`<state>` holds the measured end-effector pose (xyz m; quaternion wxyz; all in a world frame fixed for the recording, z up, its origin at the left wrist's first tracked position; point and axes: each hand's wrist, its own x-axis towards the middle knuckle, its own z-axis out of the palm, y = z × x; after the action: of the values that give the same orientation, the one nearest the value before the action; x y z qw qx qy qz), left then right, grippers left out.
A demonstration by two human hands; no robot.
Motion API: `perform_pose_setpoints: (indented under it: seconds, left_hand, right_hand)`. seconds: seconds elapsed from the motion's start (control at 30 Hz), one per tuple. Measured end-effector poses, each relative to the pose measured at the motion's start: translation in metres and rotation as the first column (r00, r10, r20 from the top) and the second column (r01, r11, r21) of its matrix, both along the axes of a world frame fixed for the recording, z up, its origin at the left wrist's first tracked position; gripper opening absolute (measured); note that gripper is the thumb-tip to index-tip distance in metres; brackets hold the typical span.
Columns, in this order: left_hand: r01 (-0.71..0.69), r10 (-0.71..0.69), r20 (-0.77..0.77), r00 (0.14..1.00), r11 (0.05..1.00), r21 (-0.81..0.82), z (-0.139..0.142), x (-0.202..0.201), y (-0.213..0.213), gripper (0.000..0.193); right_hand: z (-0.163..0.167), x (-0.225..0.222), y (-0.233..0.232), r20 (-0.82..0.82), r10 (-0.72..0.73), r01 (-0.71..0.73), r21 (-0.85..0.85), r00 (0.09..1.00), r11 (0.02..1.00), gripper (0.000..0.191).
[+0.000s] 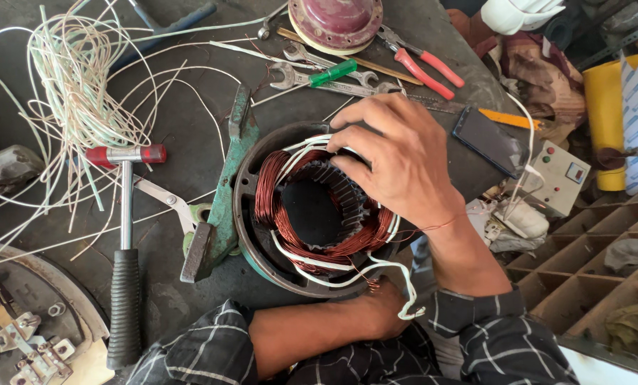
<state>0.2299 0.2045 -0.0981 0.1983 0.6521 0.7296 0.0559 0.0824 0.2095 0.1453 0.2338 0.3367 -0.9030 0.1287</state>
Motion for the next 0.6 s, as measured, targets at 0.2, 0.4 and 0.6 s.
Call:
perform_pose_setpoints:
  seconds: [0.2, 0.4, 0.6]
  left_hand:
    - [0.021, -0.019, 0.026, 0.999, 0.997, -0.076, 0.0082, -0.0031, -0.0005, 0.032]
    - [0.03, -0.029, 0.04, 0.999, 0.999, -0.026, 0.0104, -0.0061, -0.0032, 0.032]
    - [-0.009, 0.009, 0.073, 0.997, 1.0, 0.006, 0.0092, -0.0043, -0.0037, 0.033]
  right_hand:
    - [-0.0009, -0.0031, -0.0006, 0.037, 0.0, 0.0, 0.006, 0.999, 1.0, 0.017]
    - [-0.0026, -0.0054, 0.0034, 0.107, 0.02, -0.017, -0.035, 0.994, 0.999, 0.017]
    - [-0.0001, -0.0069, 0.0058, 0.136, 0.08, -0.073, -0.06, 0.988, 0.996, 0.02]
